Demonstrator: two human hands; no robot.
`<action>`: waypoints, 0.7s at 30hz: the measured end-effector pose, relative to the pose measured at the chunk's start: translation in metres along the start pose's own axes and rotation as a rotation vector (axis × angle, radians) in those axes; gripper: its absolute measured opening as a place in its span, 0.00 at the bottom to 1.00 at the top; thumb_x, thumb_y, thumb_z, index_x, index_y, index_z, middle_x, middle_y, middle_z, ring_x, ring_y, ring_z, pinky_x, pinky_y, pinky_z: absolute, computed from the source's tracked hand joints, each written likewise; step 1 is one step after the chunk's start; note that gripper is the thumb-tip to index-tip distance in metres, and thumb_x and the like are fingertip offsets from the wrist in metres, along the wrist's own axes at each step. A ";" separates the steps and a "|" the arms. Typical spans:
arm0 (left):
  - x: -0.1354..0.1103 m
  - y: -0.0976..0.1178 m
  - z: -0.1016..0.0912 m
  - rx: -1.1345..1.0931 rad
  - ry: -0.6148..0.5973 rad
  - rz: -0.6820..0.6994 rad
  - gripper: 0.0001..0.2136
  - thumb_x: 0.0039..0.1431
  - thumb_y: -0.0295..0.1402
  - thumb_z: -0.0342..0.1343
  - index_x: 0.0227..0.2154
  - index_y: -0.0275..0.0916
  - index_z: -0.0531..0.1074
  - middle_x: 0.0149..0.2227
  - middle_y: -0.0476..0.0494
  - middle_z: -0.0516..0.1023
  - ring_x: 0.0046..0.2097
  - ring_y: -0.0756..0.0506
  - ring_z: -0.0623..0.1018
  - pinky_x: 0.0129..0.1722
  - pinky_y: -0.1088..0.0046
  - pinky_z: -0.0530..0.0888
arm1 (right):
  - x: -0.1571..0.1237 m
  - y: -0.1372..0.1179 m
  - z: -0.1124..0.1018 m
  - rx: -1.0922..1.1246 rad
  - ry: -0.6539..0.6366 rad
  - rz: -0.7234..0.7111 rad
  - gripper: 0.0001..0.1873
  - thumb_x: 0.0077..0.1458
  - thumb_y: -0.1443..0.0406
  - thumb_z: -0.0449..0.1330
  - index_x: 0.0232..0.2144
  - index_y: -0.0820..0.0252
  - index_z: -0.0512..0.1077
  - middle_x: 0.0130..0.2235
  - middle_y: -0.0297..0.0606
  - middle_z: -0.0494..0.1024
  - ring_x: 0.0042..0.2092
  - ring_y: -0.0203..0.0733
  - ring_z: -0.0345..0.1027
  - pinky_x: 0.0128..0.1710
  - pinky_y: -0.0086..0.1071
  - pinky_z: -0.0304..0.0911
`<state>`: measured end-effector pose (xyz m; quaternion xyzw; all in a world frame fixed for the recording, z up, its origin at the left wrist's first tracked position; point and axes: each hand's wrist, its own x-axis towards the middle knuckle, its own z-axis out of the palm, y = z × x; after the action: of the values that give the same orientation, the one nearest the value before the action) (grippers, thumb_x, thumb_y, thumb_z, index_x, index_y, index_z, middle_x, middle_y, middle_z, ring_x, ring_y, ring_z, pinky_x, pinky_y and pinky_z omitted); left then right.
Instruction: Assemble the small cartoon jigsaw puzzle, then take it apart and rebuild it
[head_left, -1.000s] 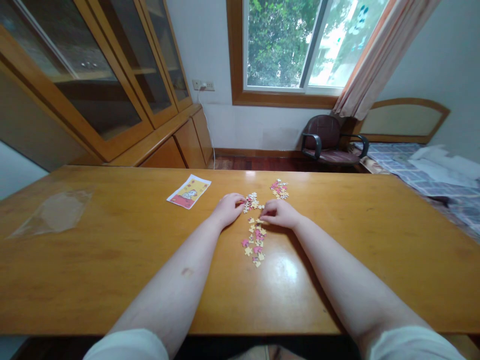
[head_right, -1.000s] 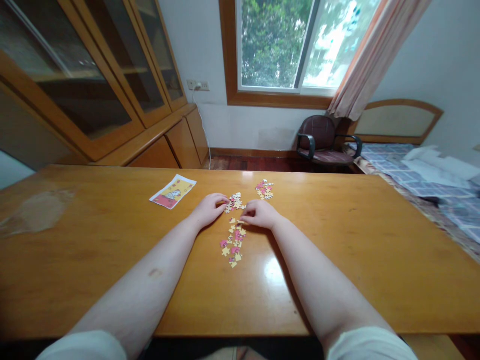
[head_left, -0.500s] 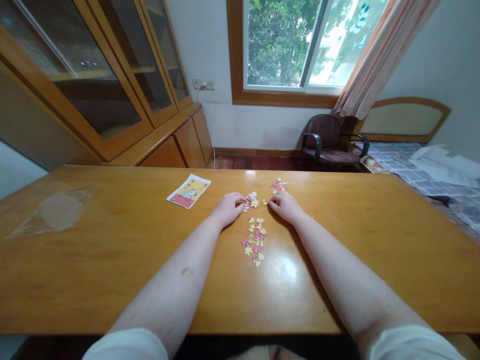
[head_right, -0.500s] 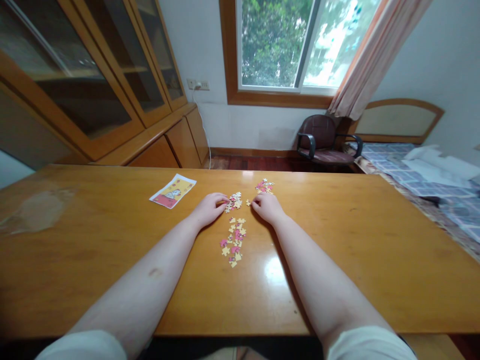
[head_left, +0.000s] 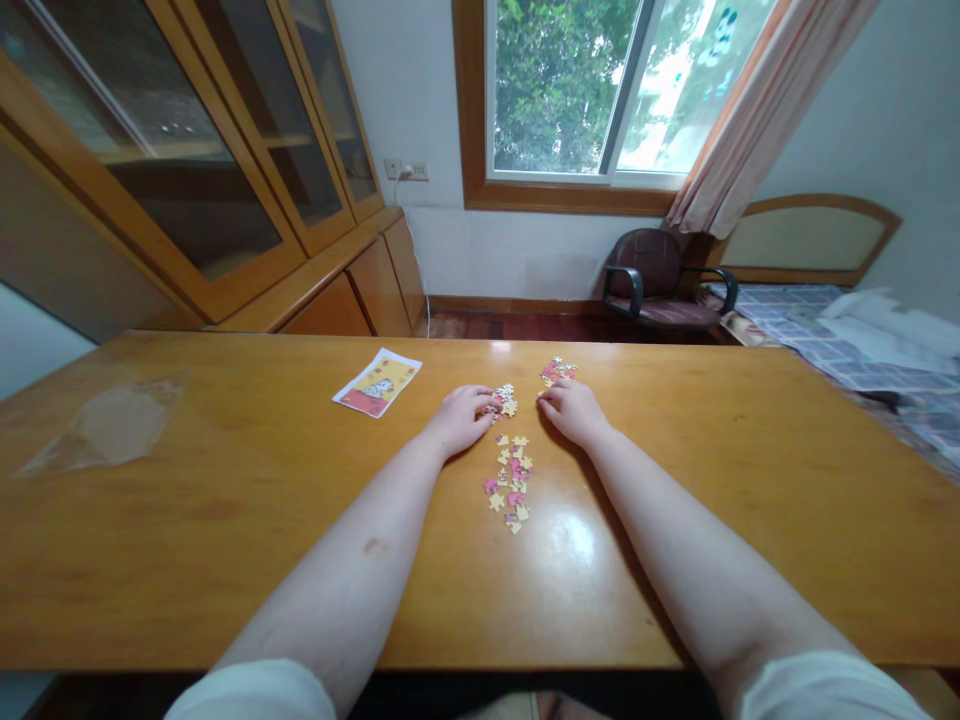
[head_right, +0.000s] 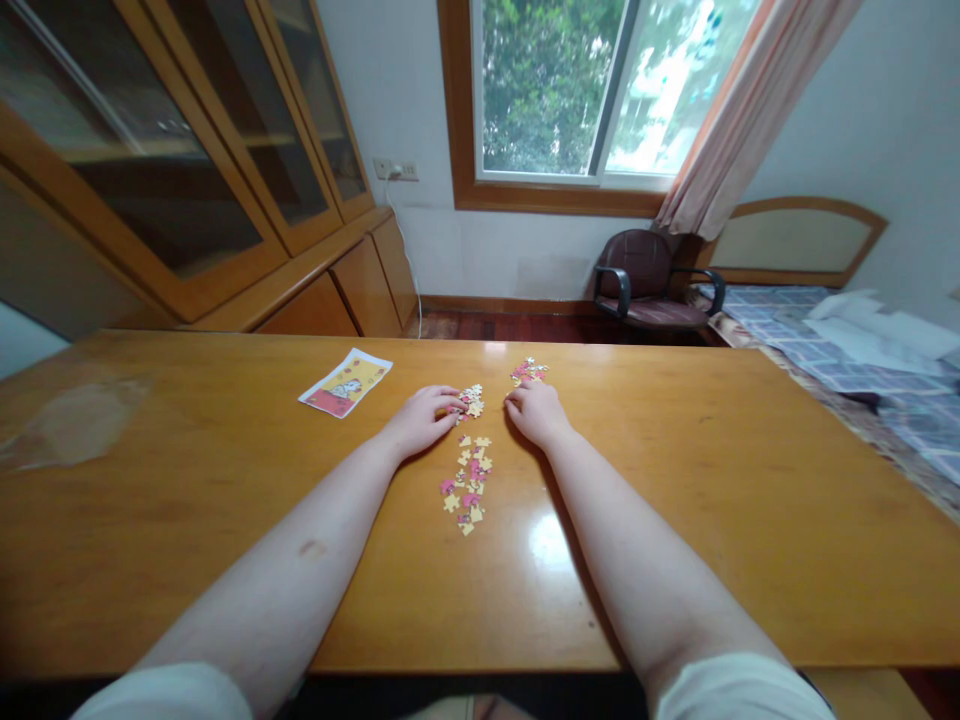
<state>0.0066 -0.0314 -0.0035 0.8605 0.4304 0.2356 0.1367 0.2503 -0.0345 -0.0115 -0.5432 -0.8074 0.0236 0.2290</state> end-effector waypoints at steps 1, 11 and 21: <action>0.000 0.000 0.000 0.008 -0.007 0.007 0.11 0.57 0.34 0.52 0.40 0.44 0.78 0.48 0.44 0.75 0.52 0.42 0.71 0.56 0.61 0.66 | 0.000 -0.001 -0.001 0.008 0.004 -0.018 0.11 0.58 0.63 0.56 0.34 0.58 0.79 0.36 0.43 0.77 0.41 0.45 0.69 0.45 0.37 0.62; -0.004 0.002 0.001 0.035 -0.125 -0.025 0.14 0.58 0.37 0.53 0.47 0.52 0.75 0.59 0.45 0.65 0.60 0.39 0.63 0.60 0.54 0.60 | -0.004 -0.008 0.000 0.111 -0.109 -0.245 0.10 0.57 0.60 0.58 0.38 0.52 0.79 0.48 0.42 0.74 0.49 0.48 0.65 0.53 0.46 0.57; -0.004 0.001 0.001 0.038 -0.115 -0.020 0.13 0.58 0.37 0.53 0.44 0.51 0.77 0.58 0.47 0.67 0.59 0.39 0.64 0.60 0.55 0.60 | -0.004 -0.010 -0.002 0.154 -0.122 -0.292 0.10 0.56 0.60 0.59 0.38 0.51 0.79 0.47 0.41 0.75 0.49 0.47 0.65 0.52 0.46 0.58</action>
<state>0.0060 -0.0351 -0.0053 0.8707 0.4348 0.1763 0.1474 0.2435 -0.0427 -0.0080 -0.3985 -0.8860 0.0848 0.2214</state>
